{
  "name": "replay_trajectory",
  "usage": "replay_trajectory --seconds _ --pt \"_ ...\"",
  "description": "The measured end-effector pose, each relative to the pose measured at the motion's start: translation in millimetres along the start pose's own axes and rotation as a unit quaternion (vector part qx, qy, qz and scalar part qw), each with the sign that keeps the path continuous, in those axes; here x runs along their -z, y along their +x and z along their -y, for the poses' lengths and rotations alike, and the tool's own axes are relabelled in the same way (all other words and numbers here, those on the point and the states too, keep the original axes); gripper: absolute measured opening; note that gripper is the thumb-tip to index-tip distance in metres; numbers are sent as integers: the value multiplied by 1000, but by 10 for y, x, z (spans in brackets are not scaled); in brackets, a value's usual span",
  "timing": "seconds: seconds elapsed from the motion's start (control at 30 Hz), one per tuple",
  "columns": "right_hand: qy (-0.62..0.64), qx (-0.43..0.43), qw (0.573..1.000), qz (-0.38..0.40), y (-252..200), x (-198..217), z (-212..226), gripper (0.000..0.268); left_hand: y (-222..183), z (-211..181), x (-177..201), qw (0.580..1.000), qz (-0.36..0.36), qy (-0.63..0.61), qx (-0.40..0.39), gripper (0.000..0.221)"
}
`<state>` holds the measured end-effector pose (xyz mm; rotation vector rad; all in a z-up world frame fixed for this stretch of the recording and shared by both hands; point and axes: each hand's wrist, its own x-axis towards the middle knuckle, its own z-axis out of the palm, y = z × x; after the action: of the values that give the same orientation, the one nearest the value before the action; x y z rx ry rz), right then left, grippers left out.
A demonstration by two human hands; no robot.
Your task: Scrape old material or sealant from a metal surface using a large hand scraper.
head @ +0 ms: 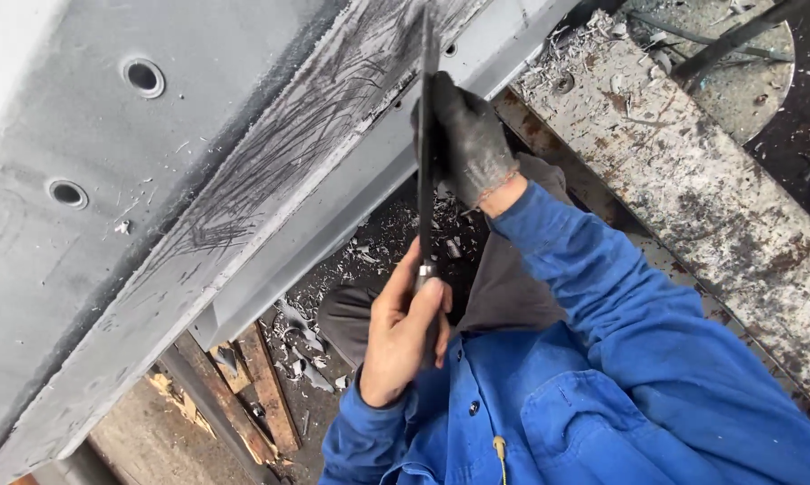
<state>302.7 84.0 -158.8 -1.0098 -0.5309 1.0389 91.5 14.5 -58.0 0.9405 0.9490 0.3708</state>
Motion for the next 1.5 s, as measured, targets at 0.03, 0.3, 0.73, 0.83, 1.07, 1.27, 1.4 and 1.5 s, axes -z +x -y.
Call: replay_trajectory --seconds 0.03,0.3,0.73,0.83,1.07,1.27,1.4,1.5 --pt "81 -42 996 26 40 19 92 54 65 -80 -45 1000 21 14 -3 60" --pt "-75 23 994 -81 133 408 -66 52 165 120 -85 997 69 -41 8 59" --pt "-103 -49 991 -72 -114 278 143 55 282 516 55 997 54 -54 22 59" --pt "-145 106 983 39 -279 -22 -327 59 -81 843 534 999 -7 -48 1 57" --pt "7 -84 996 -30 -95 62 -126 55 242 360 271 999 12 10 42 57" --pt "-97 117 986 -64 238 718 -34 51 653 51 -241 995 89 38 -9 54" --pt "-168 107 978 -64 161 708 -162 39 510 236 -276 997 68 24 15 57" --pt "-224 94 965 -99 200 794 -175 40 587 252 -302 999 29 9 28 59"
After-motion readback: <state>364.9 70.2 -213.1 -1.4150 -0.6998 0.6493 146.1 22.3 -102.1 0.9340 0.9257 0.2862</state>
